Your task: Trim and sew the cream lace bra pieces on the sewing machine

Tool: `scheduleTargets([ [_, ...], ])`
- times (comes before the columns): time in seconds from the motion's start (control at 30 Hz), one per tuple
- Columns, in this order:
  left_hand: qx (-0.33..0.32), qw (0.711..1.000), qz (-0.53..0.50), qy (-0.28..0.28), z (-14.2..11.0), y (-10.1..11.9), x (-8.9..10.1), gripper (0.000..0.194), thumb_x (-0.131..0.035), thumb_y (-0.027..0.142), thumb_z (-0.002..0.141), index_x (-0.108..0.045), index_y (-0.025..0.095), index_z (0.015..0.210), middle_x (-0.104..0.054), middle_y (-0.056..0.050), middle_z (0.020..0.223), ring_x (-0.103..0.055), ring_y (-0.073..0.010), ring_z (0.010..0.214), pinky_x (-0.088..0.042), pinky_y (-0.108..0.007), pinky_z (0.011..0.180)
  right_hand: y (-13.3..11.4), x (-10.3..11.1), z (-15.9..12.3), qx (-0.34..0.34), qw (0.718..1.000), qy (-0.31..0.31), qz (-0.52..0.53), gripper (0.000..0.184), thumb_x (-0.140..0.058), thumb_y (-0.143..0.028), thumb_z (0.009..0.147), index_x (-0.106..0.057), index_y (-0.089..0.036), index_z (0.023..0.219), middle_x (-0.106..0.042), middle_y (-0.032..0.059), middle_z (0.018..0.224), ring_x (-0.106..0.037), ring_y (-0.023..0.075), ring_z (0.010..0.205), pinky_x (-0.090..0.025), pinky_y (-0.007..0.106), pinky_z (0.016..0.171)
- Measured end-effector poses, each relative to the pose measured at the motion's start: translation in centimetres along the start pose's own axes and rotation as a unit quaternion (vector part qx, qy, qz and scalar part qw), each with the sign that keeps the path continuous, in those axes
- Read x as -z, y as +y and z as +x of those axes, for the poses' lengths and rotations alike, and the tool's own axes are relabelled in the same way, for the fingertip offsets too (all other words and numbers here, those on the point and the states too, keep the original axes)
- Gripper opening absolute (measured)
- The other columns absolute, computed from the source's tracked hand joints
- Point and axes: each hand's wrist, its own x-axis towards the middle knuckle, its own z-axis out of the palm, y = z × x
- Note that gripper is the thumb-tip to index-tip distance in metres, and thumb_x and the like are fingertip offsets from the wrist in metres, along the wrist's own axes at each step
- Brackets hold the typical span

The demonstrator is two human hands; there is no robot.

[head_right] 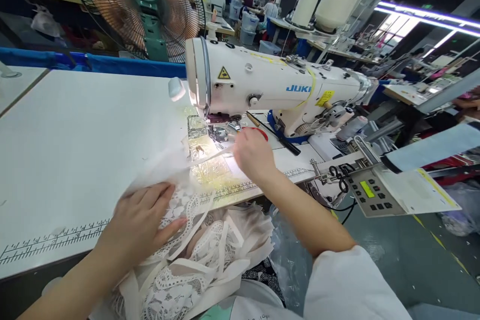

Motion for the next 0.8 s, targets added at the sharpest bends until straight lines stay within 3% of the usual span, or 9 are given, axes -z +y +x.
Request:
scheduleTargets([
  [0.17,0.000,0.999,-0.052,-0.005,-0.5,-0.5,1.3,0.051,-0.041,0.050,0.086,-0.063,0.012,0.112,-0.068,-0.015,0.104,-0.061,-0.0308,0.092,-0.050,-0.043,0.074,3.2,0.4,-2.8,-0.036,0.997,0.063,0.017,0.017,-0.043,-0.012,0.083,-0.058,-0.016,0.077,-0.060,0.0136,0.087,-0.053,0.0248,0.085,-0.042,0.033,0.074],
  [0.23,-0.015,0.995,-0.101,-0.025,0.0,-0.6,2.1,0.050,-0.039,0.052,0.088,-0.064,0.014,0.110,-0.068,-0.013,0.103,-0.063,-0.0274,0.091,-0.052,-0.038,0.072,2.5,0.4,-3.3,-0.011,0.999,0.019,0.034,0.017,-0.044,-0.012,0.083,-0.059,-0.015,0.077,-0.061,0.0131,0.088,-0.053,0.0235,0.084,-0.042,0.032,0.072],
  [0.33,-0.027,0.987,-0.150,-0.042,1.3,-0.7,3.1,0.045,-0.033,0.046,0.092,-0.065,0.016,0.102,-0.068,-0.010,0.100,-0.065,-0.0200,0.082,-0.052,-0.029,0.062,0.1,0.4,-3.7,0.075,0.990,-0.101,0.064,0.016,-0.047,-0.012,0.083,-0.062,-0.013,0.079,-0.062,0.0110,0.084,-0.055,0.0214,0.082,-0.040,0.030,0.069],
  [0.43,-0.022,0.992,-0.124,-0.015,2.7,-1.5,3.2,0.044,-0.026,0.035,0.094,-0.066,0.018,0.086,-0.068,-0.008,0.088,-0.064,-0.0161,0.068,-0.049,-0.026,0.055,-2.2,0.5,-3.7,0.134,0.972,-0.177,0.075,0.017,-0.048,-0.015,0.085,-0.065,-0.012,0.082,-0.062,0.0096,0.083,-0.056,0.0208,0.081,-0.039,0.029,0.065],
  [0.5,-0.010,0.996,-0.086,-0.007,3.5,-2.5,2.7,0.045,-0.024,0.032,0.094,-0.066,0.018,0.087,-0.069,-0.008,0.092,-0.065,-0.0178,0.074,-0.051,-0.028,0.059,-3.0,0.6,-3.6,0.142,0.967,-0.197,0.074,0.019,-0.049,-0.019,0.087,-0.066,-0.012,0.084,-0.063,0.0096,0.084,-0.057,0.0211,0.081,-0.039,0.029,0.063],
  [0.63,-0.008,0.998,-0.009,-0.067,4.3,-4.8,0.7,0.046,-0.028,0.035,0.091,-0.063,0.011,0.110,-0.064,-0.016,0.119,-0.061,-0.0266,0.105,-0.053,-0.038,0.082,-4.4,0.5,-2.8,0.142,0.970,-0.171,0.095,0.025,-0.051,-0.031,0.090,-0.067,-0.012,0.089,-0.063,0.0109,0.089,-0.058,0.0225,0.088,-0.042,0.030,0.068],
  [0.8,-0.020,0.996,0.051,-0.072,3.7,-5.4,-0.8,0.052,-0.029,0.036,0.091,-0.064,0.002,0.110,-0.065,-0.023,0.115,-0.062,-0.0326,0.100,-0.049,-0.047,0.088,-7.8,-1.4,-0.3,0.136,0.976,-0.110,0.128,0.023,-0.054,-0.032,0.089,-0.065,-0.012,0.094,-0.061,0.0121,0.101,-0.055,0.0238,0.095,-0.043,0.032,0.072],
])
